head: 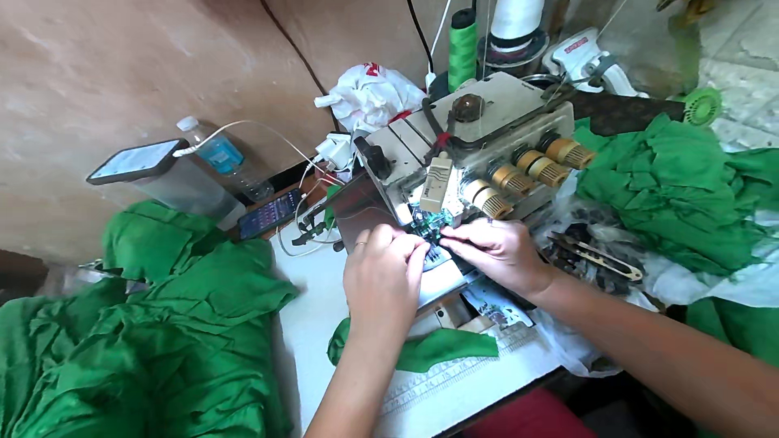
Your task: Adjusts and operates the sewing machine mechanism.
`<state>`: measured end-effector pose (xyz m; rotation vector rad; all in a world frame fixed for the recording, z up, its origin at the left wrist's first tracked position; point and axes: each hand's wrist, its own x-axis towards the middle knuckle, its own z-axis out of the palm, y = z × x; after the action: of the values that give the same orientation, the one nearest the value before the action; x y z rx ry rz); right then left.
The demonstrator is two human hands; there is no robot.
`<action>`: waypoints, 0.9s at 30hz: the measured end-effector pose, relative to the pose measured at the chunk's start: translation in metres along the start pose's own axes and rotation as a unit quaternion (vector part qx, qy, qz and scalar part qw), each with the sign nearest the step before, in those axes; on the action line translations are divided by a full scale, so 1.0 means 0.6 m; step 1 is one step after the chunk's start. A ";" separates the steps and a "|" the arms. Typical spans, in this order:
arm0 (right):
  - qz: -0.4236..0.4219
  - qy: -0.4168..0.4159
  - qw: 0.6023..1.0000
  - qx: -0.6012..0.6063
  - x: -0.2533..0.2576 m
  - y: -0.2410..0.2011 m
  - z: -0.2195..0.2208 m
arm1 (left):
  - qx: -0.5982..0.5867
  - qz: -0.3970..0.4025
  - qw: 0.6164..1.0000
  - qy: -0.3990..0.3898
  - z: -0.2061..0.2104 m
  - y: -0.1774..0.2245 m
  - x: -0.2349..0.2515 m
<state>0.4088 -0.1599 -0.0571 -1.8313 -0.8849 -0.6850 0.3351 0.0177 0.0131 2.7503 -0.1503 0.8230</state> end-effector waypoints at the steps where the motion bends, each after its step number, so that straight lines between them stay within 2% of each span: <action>1: 0.004 0.009 1.000 0.005 0.000 -0.001 0.003 | 0.003 0.000 1.000 -0.001 0.000 0.001 0.001; 13: 0.019 0.073 0.997 0.005 -0.004 -0.002 0.027 | 0.000 0.006 1.000 0.010 0.002 0.006 0.003; 18: 0.025 0.043 0.998 -0.028 -0.010 -0.010 0.017 | -0.003 0.000 1.000 0.010 0.005 0.008 0.003; 21: 0.072 0.026 0.996 -0.050 -0.019 -0.019 -0.001 | -0.014 -0.004 1.000 0.005 0.000 -0.001 -0.001; 24: 0.108 0.013 0.993 -0.038 -0.027 -0.019 -0.019 | -0.029 -0.010 1.000 -0.001 -0.003 -0.011 -0.005; 27: 0.103 0.009 0.994 -0.019 -0.026 -0.017 -0.023 | -0.032 -0.013 0.999 -0.002 0.000 -0.011 -0.003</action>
<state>0.3906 -0.1740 -0.0588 -1.9152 -0.6643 -0.5902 0.3346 0.0241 0.0108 2.6878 -0.1393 0.7919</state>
